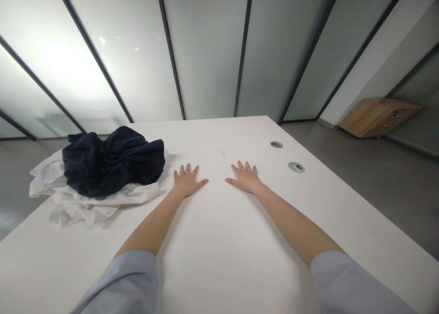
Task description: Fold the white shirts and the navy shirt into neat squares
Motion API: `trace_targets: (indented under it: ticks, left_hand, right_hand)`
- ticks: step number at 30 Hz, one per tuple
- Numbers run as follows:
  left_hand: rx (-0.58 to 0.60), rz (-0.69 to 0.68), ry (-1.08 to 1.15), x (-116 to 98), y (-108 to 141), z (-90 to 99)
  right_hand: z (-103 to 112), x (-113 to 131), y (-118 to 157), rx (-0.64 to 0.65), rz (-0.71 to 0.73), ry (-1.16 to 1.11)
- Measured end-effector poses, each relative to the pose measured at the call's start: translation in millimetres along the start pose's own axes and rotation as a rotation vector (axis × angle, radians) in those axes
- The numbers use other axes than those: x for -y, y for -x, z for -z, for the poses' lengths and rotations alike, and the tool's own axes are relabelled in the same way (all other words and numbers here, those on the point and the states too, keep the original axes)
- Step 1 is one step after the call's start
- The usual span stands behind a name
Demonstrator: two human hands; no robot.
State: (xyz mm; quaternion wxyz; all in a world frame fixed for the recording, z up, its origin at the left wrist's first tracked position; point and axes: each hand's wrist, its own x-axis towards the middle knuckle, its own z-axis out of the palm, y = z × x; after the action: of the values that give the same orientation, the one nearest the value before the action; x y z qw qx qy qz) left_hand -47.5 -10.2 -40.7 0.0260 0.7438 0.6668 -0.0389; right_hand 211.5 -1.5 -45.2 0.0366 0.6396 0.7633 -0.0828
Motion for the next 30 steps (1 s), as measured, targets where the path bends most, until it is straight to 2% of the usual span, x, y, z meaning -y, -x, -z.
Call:
trace_targets:
  ticks: [17, 30]
  left_hand:
    - [0.009, 0.004, 0.001, -1.3, 1.7, 3.0]
    - [-0.009, 0.005, 0.0, 1.5, -1.5, -3.1]
  right_hand:
    - [1.5, 1.1, 0.7, -0.004, 0.0, -0.004]
    - [1.7, 1.1, 1.3, -0.003, 0.001, -0.005]
